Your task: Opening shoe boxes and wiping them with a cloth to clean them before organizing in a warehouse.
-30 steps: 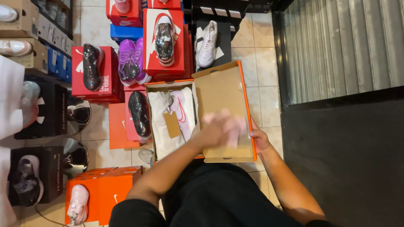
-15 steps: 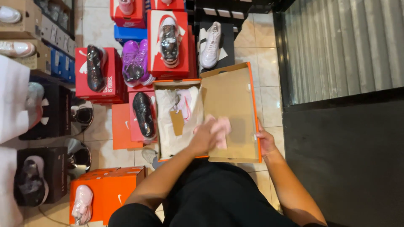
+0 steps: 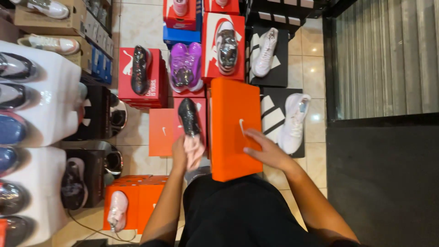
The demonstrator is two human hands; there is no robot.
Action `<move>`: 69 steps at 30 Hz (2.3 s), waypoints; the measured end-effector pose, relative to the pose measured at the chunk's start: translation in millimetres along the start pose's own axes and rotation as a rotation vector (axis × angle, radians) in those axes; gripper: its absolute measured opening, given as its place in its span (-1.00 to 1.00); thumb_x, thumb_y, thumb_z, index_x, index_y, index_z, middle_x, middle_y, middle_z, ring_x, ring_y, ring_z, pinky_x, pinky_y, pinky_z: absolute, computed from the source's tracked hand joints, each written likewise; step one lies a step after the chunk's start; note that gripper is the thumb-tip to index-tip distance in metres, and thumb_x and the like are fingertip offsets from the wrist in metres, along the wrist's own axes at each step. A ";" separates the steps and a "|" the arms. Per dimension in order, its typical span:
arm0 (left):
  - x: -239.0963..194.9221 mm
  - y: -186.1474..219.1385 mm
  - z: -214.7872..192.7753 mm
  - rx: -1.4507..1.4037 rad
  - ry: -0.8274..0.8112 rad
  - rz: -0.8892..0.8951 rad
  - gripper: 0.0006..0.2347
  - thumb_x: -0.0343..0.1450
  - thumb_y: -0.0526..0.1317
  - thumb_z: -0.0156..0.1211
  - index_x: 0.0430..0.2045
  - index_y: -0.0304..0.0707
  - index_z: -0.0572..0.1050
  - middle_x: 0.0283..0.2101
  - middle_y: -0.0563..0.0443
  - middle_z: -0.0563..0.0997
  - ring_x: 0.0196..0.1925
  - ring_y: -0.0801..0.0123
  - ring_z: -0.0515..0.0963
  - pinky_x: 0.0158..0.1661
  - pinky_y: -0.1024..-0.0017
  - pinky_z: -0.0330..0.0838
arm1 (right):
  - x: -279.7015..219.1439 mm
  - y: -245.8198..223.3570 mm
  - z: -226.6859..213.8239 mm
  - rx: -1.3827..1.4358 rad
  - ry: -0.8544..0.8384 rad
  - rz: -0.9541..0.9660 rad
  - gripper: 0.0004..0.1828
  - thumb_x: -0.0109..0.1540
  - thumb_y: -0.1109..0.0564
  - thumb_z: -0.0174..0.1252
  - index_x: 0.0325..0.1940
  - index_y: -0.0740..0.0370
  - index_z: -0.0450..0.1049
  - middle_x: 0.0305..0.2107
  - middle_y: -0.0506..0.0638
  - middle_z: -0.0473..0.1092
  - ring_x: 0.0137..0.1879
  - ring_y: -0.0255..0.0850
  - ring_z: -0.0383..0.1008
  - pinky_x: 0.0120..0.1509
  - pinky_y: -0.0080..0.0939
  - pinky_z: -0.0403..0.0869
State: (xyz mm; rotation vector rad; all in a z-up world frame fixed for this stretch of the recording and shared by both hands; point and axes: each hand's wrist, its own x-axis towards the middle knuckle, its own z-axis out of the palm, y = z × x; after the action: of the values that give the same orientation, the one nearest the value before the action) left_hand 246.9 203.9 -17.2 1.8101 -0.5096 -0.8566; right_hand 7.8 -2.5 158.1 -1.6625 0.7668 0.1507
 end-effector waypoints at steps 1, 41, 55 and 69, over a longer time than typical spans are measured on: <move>1.7 -42.8 -17.0 0.335 -0.071 0.039 -0.81 0.45 -0.10 0.03 -0.26 -0.18 0.50 -0.31 -0.25 0.65 -0.20 -0.08 0.68 -0.19 0.15 0.58 | 16.2 5.3 1.1 -0.196 0.092 -0.074 -0.23 0.24 -0.13 0.25 0.47 0.17 0.23 0.39 0.28 0.12 0.50 0.27 0.09 0.46 0.34 0.20; -302.4 -67.2 -65.9 -0.607 0.580 -0.707 -0.32 0.37 0.14 0.28 0.23 -0.51 0.39 0.17 -0.56 0.47 0.29 -0.23 0.42 0.27 -0.05 0.26 | 89.1 -4.4 151.4 -0.588 -0.436 -0.127 -0.19 0.21 0.05 0.30 0.44 0.46 0.19 0.16 0.50 0.29 0.30 0.33 0.34 0.33 0.21 0.41; -319.1 -369.7 -134.4 -0.503 0.618 -1.090 -0.15 0.39 0.45 0.09 0.29 -0.42 0.34 0.28 -0.39 0.42 0.39 -0.04 0.33 0.35 0.05 0.16 | 219.3 220.6 397.4 -0.435 -0.537 -0.126 -0.21 0.15 0.06 0.44 0.39 0.34 0.30 0.04 0.33 0.33 0.22 0.28 0.39 0.31 0.20 0.42; -356.9 -494.4 -114.5 -0.333 0.799 -1.337 -0.36 0.54 0.30 0.04 0.21 -0.38 0.43 0.14 -0.41 0.53 0.29 -0.15 0.42 0.27 -0.02 0.26 | 257.7 294.0 510.8 -0.604 -0.689 -0.044 -0.14 0.11 -0.01 0.43 0.41 0.25 0.24 0.08 0.35 0.29 0.22 0.47 0.32 0.34 0.33 0.31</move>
State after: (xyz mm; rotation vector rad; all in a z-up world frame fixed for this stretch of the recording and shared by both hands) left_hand 76.0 709.5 -333.6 1.8401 1.4108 -0.8308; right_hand 200.9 350.3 -343.9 -1.9989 0.1518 0.9449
